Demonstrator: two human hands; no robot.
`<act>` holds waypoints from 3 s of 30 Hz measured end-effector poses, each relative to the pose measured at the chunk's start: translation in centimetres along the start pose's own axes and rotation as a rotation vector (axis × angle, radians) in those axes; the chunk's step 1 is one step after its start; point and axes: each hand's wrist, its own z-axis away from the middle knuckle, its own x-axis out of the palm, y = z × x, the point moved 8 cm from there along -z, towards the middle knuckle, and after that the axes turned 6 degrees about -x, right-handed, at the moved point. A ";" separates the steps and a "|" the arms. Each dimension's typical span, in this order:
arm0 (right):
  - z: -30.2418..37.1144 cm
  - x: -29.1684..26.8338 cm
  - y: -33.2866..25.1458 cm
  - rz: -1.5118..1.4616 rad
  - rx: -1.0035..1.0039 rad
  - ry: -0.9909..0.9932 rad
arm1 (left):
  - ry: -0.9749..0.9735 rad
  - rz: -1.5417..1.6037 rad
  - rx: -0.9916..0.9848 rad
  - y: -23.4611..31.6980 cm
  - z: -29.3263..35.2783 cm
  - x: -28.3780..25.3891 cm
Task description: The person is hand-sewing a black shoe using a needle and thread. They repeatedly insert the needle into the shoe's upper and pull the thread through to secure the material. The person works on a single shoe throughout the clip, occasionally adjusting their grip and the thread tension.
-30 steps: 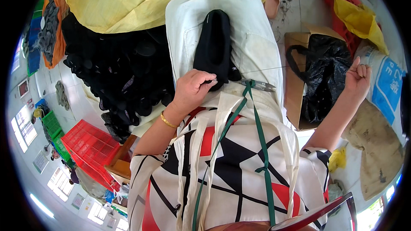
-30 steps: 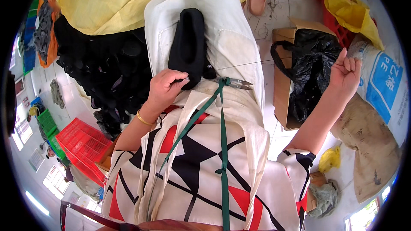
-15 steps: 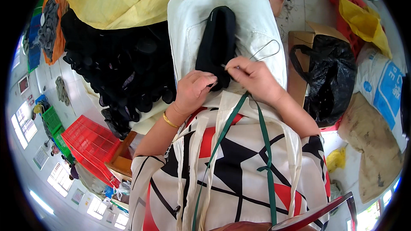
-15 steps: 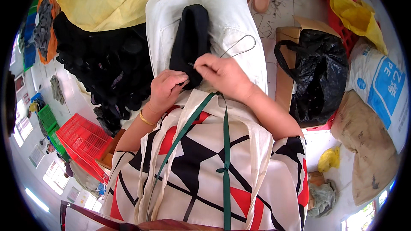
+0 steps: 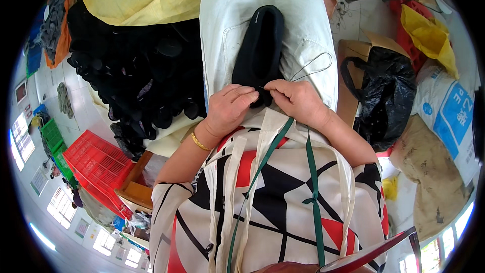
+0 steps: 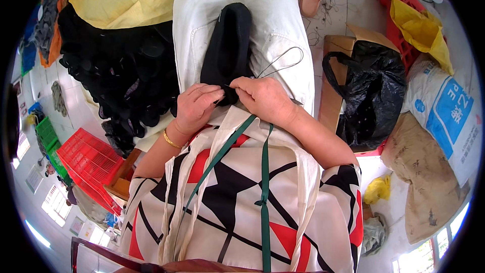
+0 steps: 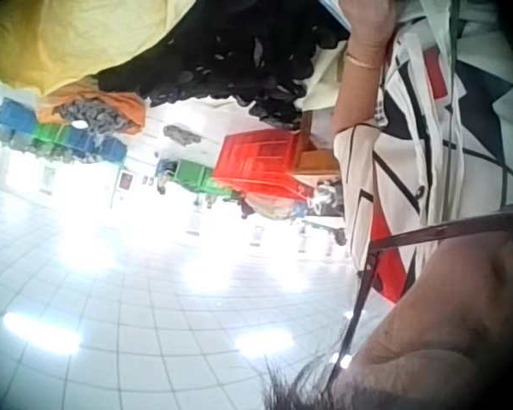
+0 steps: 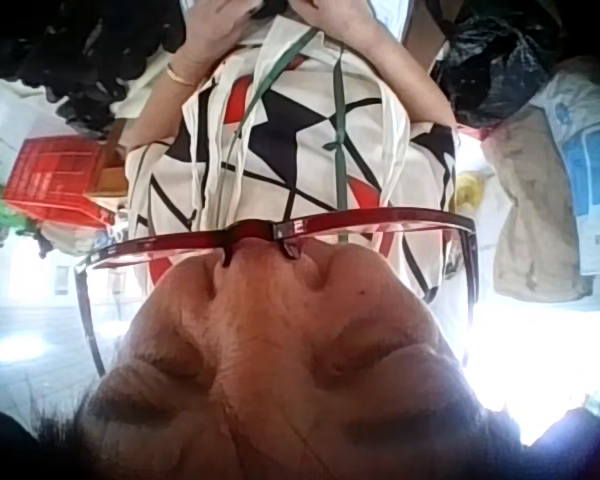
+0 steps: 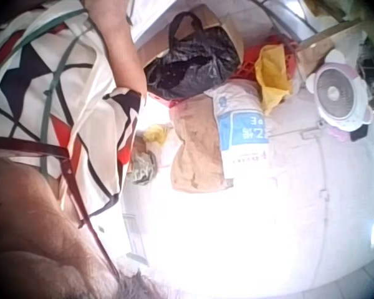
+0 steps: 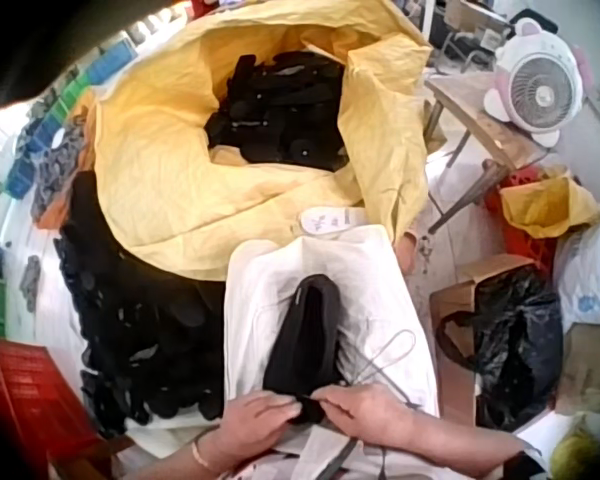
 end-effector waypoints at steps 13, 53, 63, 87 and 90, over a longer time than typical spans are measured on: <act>-0.5 0.3 -0.2 0.042 -0.049 0.006 | -0.022 -0.053 0.013 0.4 -0.2 0.0; -6.0 3.5 3.1 -0.877 0.261 -0.055 | 0.035 -0.242 0.087 0.8 -0.2 0.0; -3.5 -14.5 4.7 -1.061 0.115 0.449 | -0.136 -0.122 -0.078 -0.6 -2.2 0.2; -1.4 -0.1 -0.7 0.077 -0.105 -0.005 | -0.058 -0.146 -0.264 -1.2 -1.6 -0.2; -1.1 0.1 -0.9 0.109 -0.123 0.003 | -0.023 -0.119 -0.266 -1.6 -1.2 -0.1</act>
